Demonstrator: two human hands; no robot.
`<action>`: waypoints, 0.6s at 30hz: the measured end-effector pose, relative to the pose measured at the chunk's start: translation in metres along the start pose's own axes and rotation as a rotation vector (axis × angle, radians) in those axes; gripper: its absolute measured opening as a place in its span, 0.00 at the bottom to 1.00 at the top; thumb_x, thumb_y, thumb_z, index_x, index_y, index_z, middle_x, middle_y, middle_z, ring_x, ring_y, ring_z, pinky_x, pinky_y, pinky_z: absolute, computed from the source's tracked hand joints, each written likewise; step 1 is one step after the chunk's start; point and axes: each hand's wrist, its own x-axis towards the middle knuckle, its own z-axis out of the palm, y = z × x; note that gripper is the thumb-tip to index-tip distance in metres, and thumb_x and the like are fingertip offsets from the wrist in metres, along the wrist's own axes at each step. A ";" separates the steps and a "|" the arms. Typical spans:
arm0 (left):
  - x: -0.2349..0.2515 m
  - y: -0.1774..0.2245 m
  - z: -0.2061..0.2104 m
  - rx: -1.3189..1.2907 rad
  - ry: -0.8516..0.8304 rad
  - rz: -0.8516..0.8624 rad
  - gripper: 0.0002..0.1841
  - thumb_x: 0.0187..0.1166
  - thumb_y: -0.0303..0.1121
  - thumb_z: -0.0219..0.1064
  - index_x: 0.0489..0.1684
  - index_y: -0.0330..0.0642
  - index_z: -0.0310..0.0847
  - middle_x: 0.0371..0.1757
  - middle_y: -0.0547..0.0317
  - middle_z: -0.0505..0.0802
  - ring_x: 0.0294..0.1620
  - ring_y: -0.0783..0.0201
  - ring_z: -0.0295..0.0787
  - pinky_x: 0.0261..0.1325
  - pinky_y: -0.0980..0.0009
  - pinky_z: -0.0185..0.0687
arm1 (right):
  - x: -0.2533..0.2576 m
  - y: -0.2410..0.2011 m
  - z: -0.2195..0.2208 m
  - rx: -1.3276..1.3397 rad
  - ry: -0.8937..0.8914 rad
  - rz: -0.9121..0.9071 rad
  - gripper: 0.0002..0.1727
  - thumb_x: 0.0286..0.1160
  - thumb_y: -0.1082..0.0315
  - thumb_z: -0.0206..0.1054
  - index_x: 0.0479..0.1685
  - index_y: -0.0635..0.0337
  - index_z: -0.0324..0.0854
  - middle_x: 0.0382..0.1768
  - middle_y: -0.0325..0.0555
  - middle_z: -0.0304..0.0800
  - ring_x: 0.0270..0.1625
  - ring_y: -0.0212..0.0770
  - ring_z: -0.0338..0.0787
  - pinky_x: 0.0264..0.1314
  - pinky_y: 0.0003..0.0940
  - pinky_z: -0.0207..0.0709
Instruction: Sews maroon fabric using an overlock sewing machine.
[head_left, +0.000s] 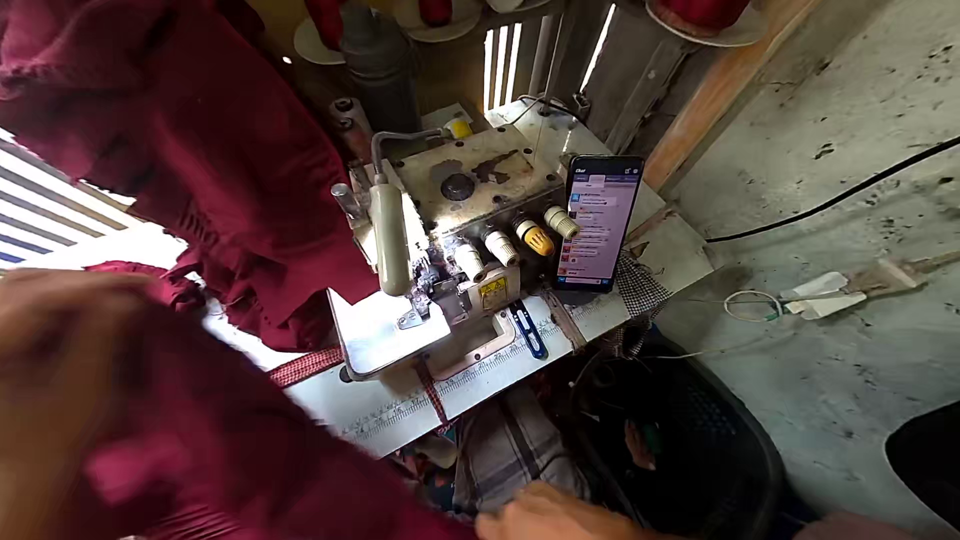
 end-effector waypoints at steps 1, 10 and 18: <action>-0.006 0.014 0.029 -0.072 -0.033 0.047 0.19 0.87 0.38 0.59 0.43 0.29 0.89 0.47 0.43 0.92 0.54 0.54 0.88 0.64 0.55 0.80 | -0.006 0.012 -0.002 -0.008 -0.102 0.110 0.11 0.81 0.67 0.65 0.53 0.65 0.84 0.35 0.62 0.92 0.42 0.66 0.93 0.46 0.68 0.82; -0.030 0.135 0.090 -0.338 -0.166 0.379 0.09 0.89 0.37 0.62 0.52 0.49 0.89 0.43 0.57 0.92 0.43 0.71 0.88 0.42 0.80 0.79 | 0.039 0.020 -0.069 0.296 0.987 -0.398 0.25 0.81 0.59 0.71 0.69 0.67 0.82 0.66 0.52 0.88 0.73 0.39 0.85 0.78 0.34 0.79; -0.026 0.130 0.050 -0.237 -0.165 0.188 0.13 0.86 0.47 0.66 0.49 0.50 0.89 0.44 0.63 0.92 0.47 0.79 0.87 0.50 0.85 0.79 | 0.079 -0.009 -0.076 0.568 0.968 -0.545 0.11 0.83 0.67 0.66 0.43 0.68 0.89 0.37 0.46 0.93 0.42 0.31 0.90 0.49 0.26 0.84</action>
